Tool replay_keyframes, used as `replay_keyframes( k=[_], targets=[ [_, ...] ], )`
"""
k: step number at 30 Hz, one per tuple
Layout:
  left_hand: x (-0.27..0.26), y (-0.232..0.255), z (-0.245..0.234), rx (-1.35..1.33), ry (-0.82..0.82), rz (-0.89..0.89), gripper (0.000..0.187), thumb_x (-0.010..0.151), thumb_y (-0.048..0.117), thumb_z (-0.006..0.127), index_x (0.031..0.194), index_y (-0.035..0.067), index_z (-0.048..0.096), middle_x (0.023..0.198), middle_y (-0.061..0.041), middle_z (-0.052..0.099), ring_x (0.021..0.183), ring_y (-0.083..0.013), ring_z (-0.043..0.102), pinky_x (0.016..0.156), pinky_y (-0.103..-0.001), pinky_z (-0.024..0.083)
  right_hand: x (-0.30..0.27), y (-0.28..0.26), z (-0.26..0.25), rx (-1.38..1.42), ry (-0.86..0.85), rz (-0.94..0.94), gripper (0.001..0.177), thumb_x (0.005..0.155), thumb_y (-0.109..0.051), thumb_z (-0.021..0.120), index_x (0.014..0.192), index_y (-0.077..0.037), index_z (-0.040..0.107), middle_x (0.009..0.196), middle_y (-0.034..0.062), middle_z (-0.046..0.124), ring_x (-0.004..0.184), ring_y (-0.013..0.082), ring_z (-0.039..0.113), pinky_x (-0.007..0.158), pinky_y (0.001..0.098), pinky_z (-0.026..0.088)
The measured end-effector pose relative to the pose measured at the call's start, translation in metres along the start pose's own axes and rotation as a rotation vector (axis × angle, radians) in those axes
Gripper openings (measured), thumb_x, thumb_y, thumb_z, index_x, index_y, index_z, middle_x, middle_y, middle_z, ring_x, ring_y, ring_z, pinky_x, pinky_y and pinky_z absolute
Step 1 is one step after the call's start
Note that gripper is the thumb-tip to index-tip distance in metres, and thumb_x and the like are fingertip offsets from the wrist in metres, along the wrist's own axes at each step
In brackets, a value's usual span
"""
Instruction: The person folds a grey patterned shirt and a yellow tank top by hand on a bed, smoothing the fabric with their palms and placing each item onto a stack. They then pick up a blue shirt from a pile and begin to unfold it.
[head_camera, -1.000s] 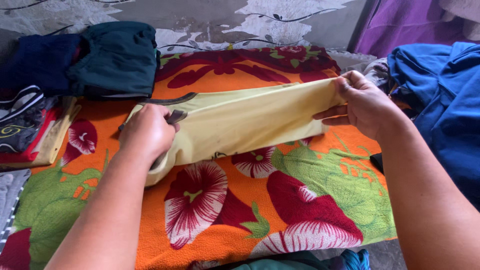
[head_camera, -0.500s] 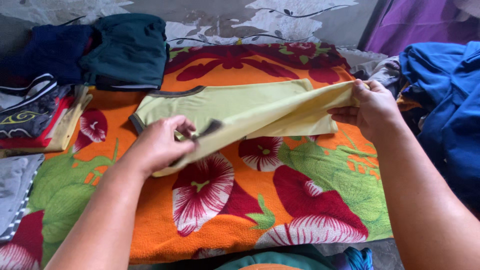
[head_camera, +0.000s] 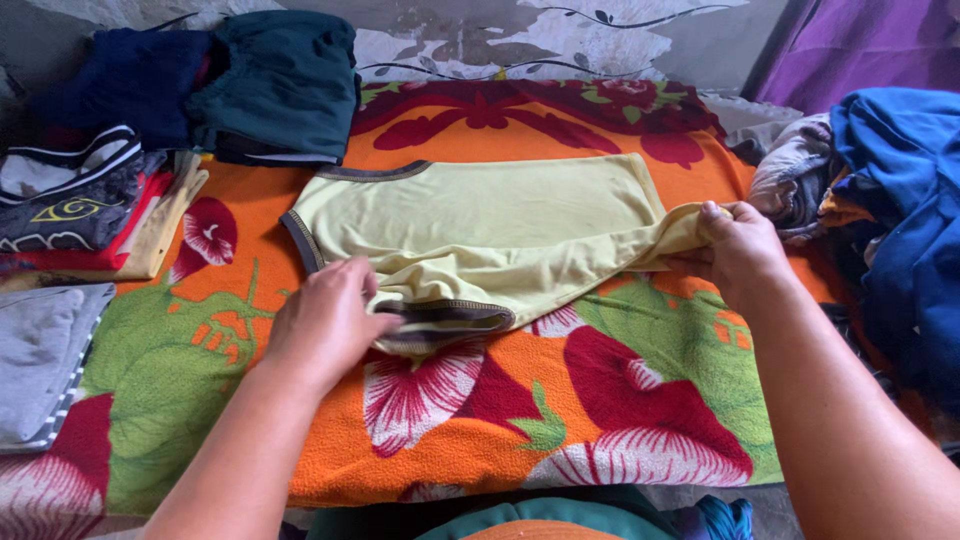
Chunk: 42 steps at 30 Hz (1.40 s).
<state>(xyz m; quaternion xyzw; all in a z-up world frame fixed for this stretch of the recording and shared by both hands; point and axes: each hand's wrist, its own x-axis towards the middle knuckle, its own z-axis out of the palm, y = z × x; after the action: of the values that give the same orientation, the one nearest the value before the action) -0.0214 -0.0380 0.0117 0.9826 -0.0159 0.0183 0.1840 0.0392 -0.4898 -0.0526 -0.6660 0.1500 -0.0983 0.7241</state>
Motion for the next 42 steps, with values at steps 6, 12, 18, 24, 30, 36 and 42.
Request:
replay_keyframes(
  k=[6, 12, 18, 24, 30, 36, 42],
  targets=[
    [0.019, -0.021, 0.015, -0.336, -0.127, -0.22, 0.029, 0.092, 0.032, 0.075, 0.105, 0.005, 0.079, 0.1, -0.015, 0.078, 0.087, -0.0274, 0.073, 0.082, -0.043, 0.055, -0.006, -0.004, 0.006, -0.004, 0.031, 0.029, 0.024, 0.107, -0.025, 0.049, 0.114, -0.003, 0.051, 0.111, 0.016, 0.065, 0.098, 0.0324, 0.071, 0.085, 0.0503, 0.064],
    [0.023, -0.019, -0.001, -1.193, -0.249, -0.476, 0.04, 0.095, 0.042, 0.057, 0.114, 0.009, 0.072, 0.1, -0.003, 0.079, 0.089, -0.0107, 0.069, 0.08, -0.03, 0.05, -0.007, -0.002, 0.007, 0.003, 0.028, 0.056, 0.026, 0.108, -0.026, 0.047, 0.114, -0.001, 0.051, 0.113, 0.0157, 0.066, 0.1, 0.0309, 0.071, 0.088, 0.049, 0.063],
    [0.033, -0.036, -0.008, -0.729, -0.211, -0.268, 0.034, 0.081, 0.021, 0.081, 0.109, 0.002, 0.074, 0.09, -0.01, 0.078, 0.075, -0.0174, 0.069, 0.068, -0.034, 0.055, -0.004, 0.001, 0.001, 0.007, 0.023, 0.069, 0.026, 0.108, -0.028, 0.048, 0.115, -0.003, 0.053, 0.113, 0.0138, 0.068, 0.101, 0.0296, 0.071, 0.087, 0.0457, 0.064],
    [0.039, -0.058, -0.045, -0.542, -0.053, -0.319, 0.02, 0.088, 0.008, 0.068, 0.106, 0.006, 0.078, 0.08, -0.013, 0.072, 0.062, -0.0194, 0.065, 0.056, -0.034, 0.054, -0.008, -0.008, -0.024, -0.148, 0.046, 0.063, 0.026, 0.108, -0.036, 0.057, 0.116, -0.012, 0.054, 0.105, 0.0122, 0.068, 0.083, 0.0294, 0.07, 0.067, 0.0422, 0.057],
    [0.024, -0.027, -0.07, -0.427, 0.08, -0.493, 0.027, 0.105, 0.022, 0.049, 0.122, 0.01, 0.066, 0.085, -0.018, 0.075, 0.067, -0.0272, 0.07, 0.058, -0.04, 0.057, -0.015, -0.024, -0.017, 0.011, -0.056, 0.123, 0.024, 0.099, -0.041, 0.056, 0.108, -0.019, 0.055, 0.098, 0.007, 0.069, 0.066, 0.0261, 0.071, 0.061, 0.0409, 0.056],
    [0.059, -0.04, -0.053, -1.03, -0.196, -0.393, 0.037, 0.107, 0.028, 0.033, 0.135, 0.016, 0.054, 0.106, -0.018, 0.075, 0.079, -0.0345, 0.074, 0.068, -0.043, 0.059, -0.004, -0.039, -0.028, -0.598, 0.124, 0.148, 0.044, 0.106, -0.047, 0.067, 0.114, -0.004, 0.068, 0.093, 0.0139, 0.046, 0.067, 0.0191, 0.039, 0.058, 0.0408, 0.039],
    [0.112, -0.035, -0.039, -1.198, -0.328, -0.353, 0.04, 0.107, 0.036, 0.031, 0.141, 0.035, 0.052, 0.126, -0.008, 0.065, 0.108, -0.0368, 0.066, 0.098, -0.057, 0.047, 0.009, -0.053, -0.022, 0.013, -0.156, 0.298, 0.046, 0.098, -0.049, 0.041, 0.132, -0.02, 0.052, 0.13, 0.0165, 0.065, 0.112, 0.0408, 0.065, 0.095, 0.0588, 0.051]
  ],
)
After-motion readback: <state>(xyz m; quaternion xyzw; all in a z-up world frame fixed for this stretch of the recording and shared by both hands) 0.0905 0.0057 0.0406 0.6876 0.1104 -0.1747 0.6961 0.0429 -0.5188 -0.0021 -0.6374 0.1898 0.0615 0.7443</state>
